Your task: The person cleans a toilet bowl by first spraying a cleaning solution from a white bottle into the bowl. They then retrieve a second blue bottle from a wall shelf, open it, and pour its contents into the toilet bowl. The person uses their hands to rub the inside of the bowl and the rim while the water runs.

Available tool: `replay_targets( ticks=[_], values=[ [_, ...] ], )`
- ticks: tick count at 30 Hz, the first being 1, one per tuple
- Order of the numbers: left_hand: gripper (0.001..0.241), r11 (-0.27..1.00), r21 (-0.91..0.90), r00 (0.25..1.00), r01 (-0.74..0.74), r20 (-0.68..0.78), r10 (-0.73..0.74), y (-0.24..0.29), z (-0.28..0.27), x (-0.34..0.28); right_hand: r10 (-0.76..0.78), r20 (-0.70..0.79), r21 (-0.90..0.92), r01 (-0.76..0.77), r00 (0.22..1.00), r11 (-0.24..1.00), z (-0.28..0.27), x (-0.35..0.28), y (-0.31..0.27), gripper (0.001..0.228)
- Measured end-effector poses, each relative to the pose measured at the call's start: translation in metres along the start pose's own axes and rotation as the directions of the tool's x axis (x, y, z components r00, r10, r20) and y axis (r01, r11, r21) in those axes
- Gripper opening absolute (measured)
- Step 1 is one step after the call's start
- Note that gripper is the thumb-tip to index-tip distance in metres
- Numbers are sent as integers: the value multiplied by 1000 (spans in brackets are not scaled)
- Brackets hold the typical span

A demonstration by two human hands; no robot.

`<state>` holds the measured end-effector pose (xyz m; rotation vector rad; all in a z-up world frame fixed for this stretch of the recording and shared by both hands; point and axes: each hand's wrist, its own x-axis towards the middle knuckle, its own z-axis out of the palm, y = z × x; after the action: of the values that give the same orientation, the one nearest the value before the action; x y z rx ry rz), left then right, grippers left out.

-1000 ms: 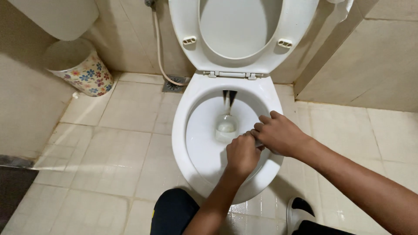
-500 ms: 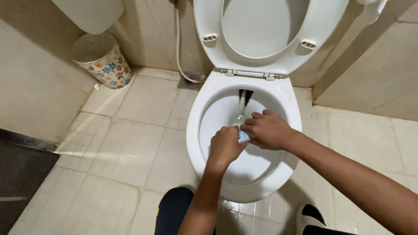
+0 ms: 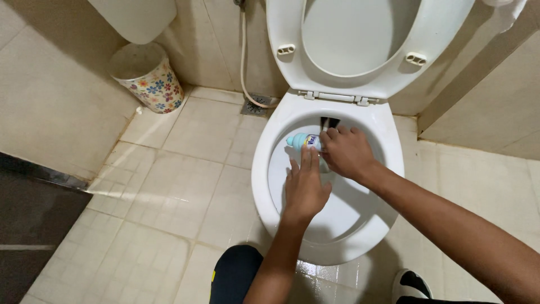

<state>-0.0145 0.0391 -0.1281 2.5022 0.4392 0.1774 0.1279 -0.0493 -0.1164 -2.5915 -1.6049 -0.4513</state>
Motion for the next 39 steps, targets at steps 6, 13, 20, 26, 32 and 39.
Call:
replay_targets(
  ticks=[6, 13, 20, 26, 32, 39],
  values=[
    [90, 997, -48, 998, -63, -13, 63, -1, 16, 2, 38, -42, -63, -41, 998, 997, 7, -2, 2, 33],
    [90, 994, -111, 998, 8, 69, -1, 5, 9, 0, 66, -16, -97, -67, 998, 993, 3, 1, 0, 37],
    [92, 992, -126, 998, -9, 63, 17, -7, 14, 1, 64, 21, -90, -62, 998, 994, 11, 6, -3, 33],
    [91, 995, -100, 999, -17, 30, 20, -7, 17, 3, 48, -10, -86, -49, 999, 995, 11, 7, -2, 34],
    [92, 997, -83, 1000, 8, -6, -8, -3, 19, 6, 65, 31, -113, -61, 997, 992, 9, -4, 1, 33],
    [92, 994, -88, 998, -59, 19, 61, 5, 24, 6, 65, -22, -130, -67, 998, 989, 7, -22, 12, 36]
  ],
)
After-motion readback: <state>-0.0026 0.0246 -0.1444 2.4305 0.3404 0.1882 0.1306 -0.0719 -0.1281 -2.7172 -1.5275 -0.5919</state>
